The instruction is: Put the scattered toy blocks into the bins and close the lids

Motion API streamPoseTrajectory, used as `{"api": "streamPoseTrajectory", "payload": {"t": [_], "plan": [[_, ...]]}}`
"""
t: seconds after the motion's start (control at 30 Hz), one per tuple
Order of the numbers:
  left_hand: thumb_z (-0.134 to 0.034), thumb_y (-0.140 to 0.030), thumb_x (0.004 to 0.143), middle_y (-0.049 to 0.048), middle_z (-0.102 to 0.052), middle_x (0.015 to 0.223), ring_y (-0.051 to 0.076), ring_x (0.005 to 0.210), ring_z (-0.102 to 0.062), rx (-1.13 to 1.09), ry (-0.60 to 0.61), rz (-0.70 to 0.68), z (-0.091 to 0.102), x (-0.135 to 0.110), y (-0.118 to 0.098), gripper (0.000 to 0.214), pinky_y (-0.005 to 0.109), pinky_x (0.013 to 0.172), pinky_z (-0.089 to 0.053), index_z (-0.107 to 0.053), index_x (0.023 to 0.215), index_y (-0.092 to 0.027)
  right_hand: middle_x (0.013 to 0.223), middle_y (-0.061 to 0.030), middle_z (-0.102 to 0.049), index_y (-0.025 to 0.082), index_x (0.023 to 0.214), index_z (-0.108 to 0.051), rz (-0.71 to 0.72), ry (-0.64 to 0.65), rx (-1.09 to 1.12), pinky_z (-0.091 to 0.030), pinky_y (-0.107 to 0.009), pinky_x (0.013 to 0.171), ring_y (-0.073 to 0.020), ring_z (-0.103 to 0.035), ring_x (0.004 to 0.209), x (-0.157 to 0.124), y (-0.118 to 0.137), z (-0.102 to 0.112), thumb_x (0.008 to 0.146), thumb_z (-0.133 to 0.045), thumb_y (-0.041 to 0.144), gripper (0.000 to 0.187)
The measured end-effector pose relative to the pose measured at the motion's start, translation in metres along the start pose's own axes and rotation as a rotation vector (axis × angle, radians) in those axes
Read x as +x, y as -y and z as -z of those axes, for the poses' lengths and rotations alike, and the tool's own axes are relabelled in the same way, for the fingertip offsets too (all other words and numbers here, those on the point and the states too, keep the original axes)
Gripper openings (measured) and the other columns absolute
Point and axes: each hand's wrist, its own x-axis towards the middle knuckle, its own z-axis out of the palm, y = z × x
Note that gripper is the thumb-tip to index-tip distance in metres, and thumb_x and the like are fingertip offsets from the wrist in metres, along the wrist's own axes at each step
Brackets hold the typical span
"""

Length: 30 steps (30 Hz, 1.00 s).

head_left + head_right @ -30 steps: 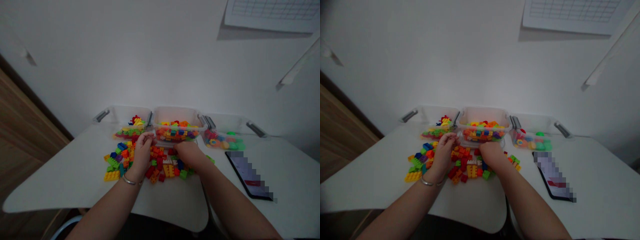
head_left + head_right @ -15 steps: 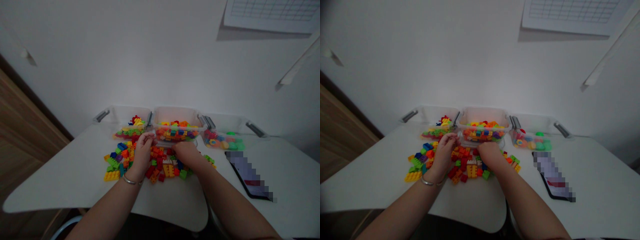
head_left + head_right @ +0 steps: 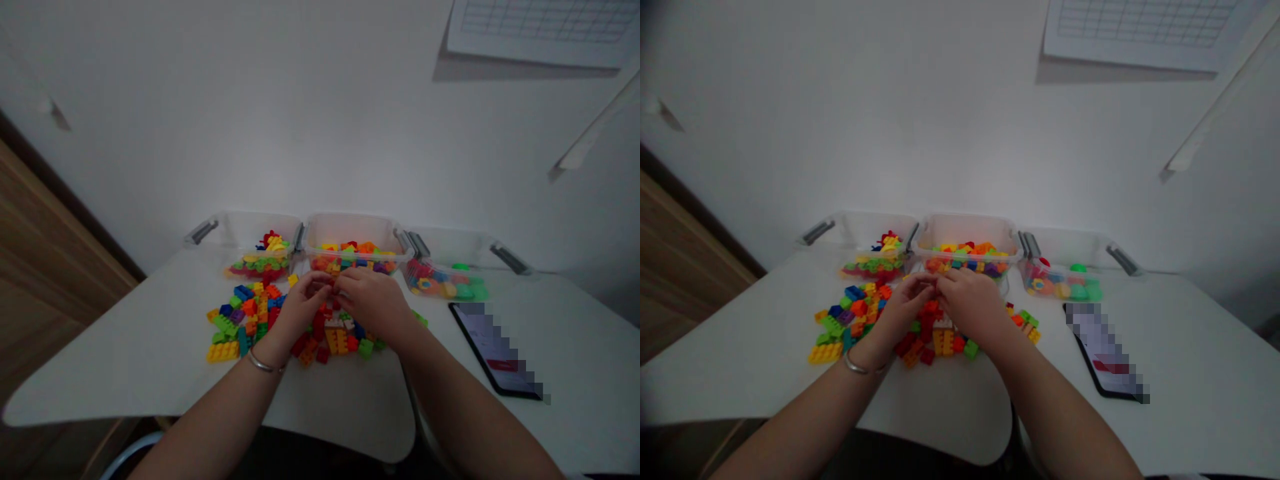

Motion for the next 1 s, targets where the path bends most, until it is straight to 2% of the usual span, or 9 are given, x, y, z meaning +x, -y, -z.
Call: {"api": "streamPoseTrajectory", "payload": {"t": [0.13, 0.23, 0.37, 0.5, 0.7, 0.83, 1.0], "plan": [[-0.077, -0.027, 0.069, 0.0019, -0.067, 0.09, 0.015, 0.083, -0.063, -0.116, -0.062, 0.019, 0.001, 0.0, -0.001, 0.025, 0.028, 0.077, -0.051, -0.065, 0.089, -0.018, 0.097, -0.0059, -0.071, 0.019, 0.093, -0.067, -0.014, -0.13, 0.074, -0.046, -0.028, 0.075, -0.0194, -0.064, 0.091, 0.0, 0.005, -0.011, 0.092, -0.057, 0.024, 0.012], [-0.077, -0.03, 0.069, 0.0019, -0.067, 0.088, 0.014, 0.081, -0.063, -0.164, -0.098, 0.04, 0.001, 0.0, 0.0, 0.028, 0.027, 0.076, -0.051, -0.065, 0.091, -0.018, 0.102, -0.0071, -0.071, 0.019, 0.101, -0.066, -0.063, -0.209, 0.174, -0.047, -0.03, 0.08, -0.0202, -0.063, 0.096, 0.001, 0.006, -0.016, 0.09, -0.059, 0.024, 0.014], [-0.078, -0.029, 0.068, 0.0015, -0.068, 0.088, 0.014, 0.081, -0.064, -0.164, -0.155, 0.031, -0.001, -0.001, -0.002, 0.028, 0.029, 0.079, -0.052, -0.064, 0.09, -0.019, 0.11, -0.0081, -0.07, 0.018, 0.11, -0.065, -0.13, -0.201, 0.341, -0.048, -0.033, 0.088, -0.0216, -0.063, 0.104, 0.004, 0.001, -0.019, 0.087, -0.063, 0.024, 0.024], [-0.075, -0.026, 0.07, 0.002, -0.068, 0.087, 0.015, 0.082, -0.065, -0.087, -0.132, 0.015, -0.002, -0.001, -0.003, 0.023, 0.031, 0.081, -0.053, -0.063, 0.087, -0.018, 0.102, -0.0062, -0.072, 0.019, 0.106, -0.069, -0.197, -0.056, 0.433, -0.049, -0.029, 0.084, -0.0173, -0.066, 0.093, 0.009, -0.007, -0.02, 0.09, -0.057, 0.022, 0.02], [-0.065, -0.027, 0.078, 0.0044, -0.069, 0.096, 0.019, 0.092, -0.066, 0.115, -0.203, -0.082, 0.005, 0.001, 0.004, 0.018, 0.034, 0.085, -0.053, -0.064, 0.095, -0.02, 0.112, -0.0065, -0.072, 0.024, 0.112, -0.069, -0.194, 0.294, 0.152, -0.048, -0.03, 0.086, -0.0216, -0.065, 0.103, 0.009, -0.022, -0.016, 0.09, -0.057, 0.029, 0.026], [-0.06, -0.025, 0.081, 0.0051, -0.07, 0.096, 0.02, 0.094, -0.065, 0.201, -0.199, -0.092, 0.007, 0.002, 0.004, 0.014, 0.034, 0.084, -0.051, -0.065, 0.093, -0.02, 0.112, -0.0077, -0.072, 0.025, 0.11, -0.071, -0.242, 0.391, 0.014, -0.05, -0.031, 0.084, -0.0235, -0.067, 0.104, 0.005, -0.028, -0.017, 0.089, -0.055, 0.025, 0.027], [-0.054, -0.02, 0.082, 0.006, -0.07, 0.098, 0.021, 0.095, -0.065, 0.424, -0.092, -0.17, 0.004, -0.002, -0.002, 0.015, 0.036, 0.085, -0.051, -0.065, 0.092, -0.02, 0.104, -0.0126, -0.074, 0.019, 0.102, -0.074, -0.285, 0.479, -0.089, -0.053, -0.035, 0.079, -0.0274, -0.07, 0.098, 0.001, -0.032, -0.021, 0.084, -0.051, 0.012, 0.03]]}}
